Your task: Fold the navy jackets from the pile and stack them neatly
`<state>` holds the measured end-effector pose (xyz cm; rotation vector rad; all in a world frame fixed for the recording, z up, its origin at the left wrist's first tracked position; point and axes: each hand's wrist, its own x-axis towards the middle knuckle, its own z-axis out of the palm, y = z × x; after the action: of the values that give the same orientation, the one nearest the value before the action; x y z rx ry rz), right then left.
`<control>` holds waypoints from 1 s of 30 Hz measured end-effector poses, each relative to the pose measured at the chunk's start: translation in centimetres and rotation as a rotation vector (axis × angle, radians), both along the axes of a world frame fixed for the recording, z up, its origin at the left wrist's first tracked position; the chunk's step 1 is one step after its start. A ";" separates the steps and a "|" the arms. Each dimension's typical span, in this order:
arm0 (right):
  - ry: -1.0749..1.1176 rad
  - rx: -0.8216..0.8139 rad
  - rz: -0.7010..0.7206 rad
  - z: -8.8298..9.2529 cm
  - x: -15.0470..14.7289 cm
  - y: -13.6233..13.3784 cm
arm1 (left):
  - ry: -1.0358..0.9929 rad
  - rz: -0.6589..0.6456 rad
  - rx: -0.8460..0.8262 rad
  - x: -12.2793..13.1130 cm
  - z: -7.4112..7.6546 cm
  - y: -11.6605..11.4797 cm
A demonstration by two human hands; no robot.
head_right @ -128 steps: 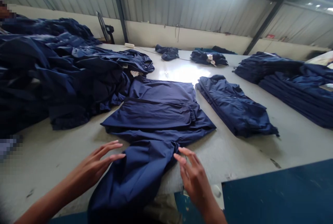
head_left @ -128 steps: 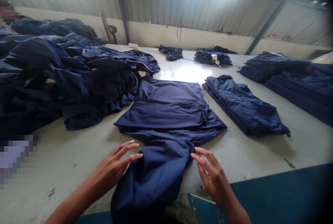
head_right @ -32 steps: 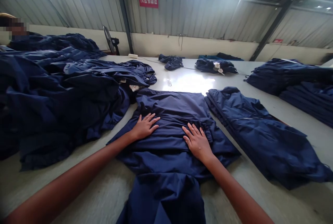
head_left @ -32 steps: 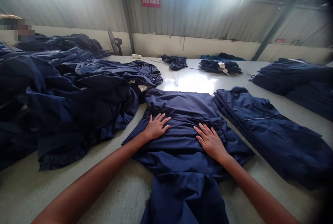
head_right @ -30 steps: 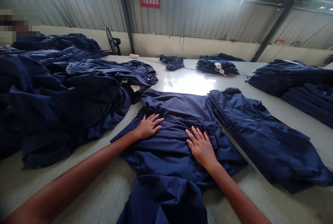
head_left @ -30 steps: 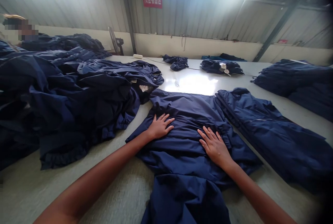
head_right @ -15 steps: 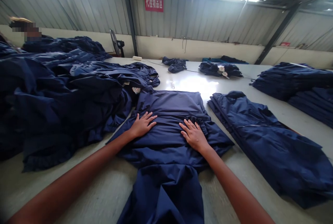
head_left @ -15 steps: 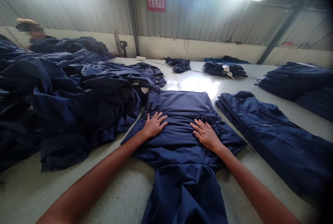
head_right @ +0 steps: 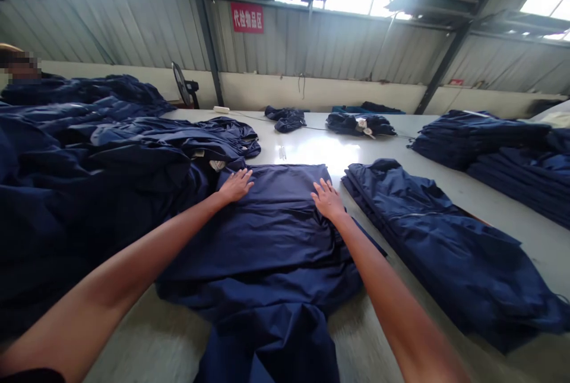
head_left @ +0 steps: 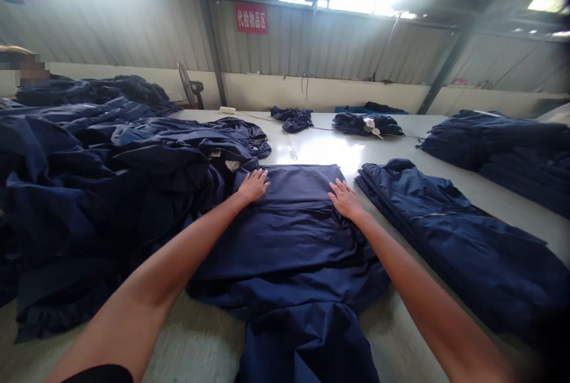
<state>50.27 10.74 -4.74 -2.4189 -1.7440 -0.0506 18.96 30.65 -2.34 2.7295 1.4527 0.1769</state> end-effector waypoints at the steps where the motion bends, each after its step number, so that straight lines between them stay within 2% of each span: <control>1: 0.015 -0.050 -0.037 -0.5 1.1 0.6 | 0.022 0.012 -0.021 -0.3 -0.5 0.9; 5: 0.038 -0.128 -0.107 -3.6 4.0 0.4 | 0.083 0.043 -0.091 -2.4 -2.8 3.4; 8: 0.031 -0.144 -0.110 -4.5 4.4 -0.3 | 0.109 0.019 -0.123 -2.6 -3.1 4.7; 10: 0.018 -0.150 -0.105 -3.9 4.5 0.1 | 0.118 -0.010 -0.130 -1.9 -2.5 5.5; 12: -0.004 -0.118 -0.111 -2.5 4.7 1.6 | 0.108 -0.036 -0.097 -0.6 -1.5 6.4; 16: -0.011 0.004 -0.121 0.1 5.8 6.9 | 0.053 -0.031 0.039 1.5 0.0 8.0; 18: 0.025 0.009 -0.124 0.3 6.3 9.5 | 0.048 -0.024 0.077 1.8 0.1 8.7; 21: 0.080 -0.005 -0.176 -1.1 6.7 11.6 | 0.056 -0.029 0.088 1.3 -0.6 9.3; 25: 0.120 0.025 -0.210 -2.9 6.8 11.5 | 0.045 -0.049 0.072 1.1 -0.8 9.0; 28: 0.125 0.070 -0.188 -1.8 6.7 10.6 | 0.015 -0.078 0.057 2.3 0.5 7.2; 30: 0.112 0.109 -0.145 -0.3 6.2 9.4 | -0.019 -0.131 0.047 3.0 1.7 4.8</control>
<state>56.48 20.14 -5.06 -2.4143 -1.4783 -0.0260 21.92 35.46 -0.68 2.8399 1.2757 0.2331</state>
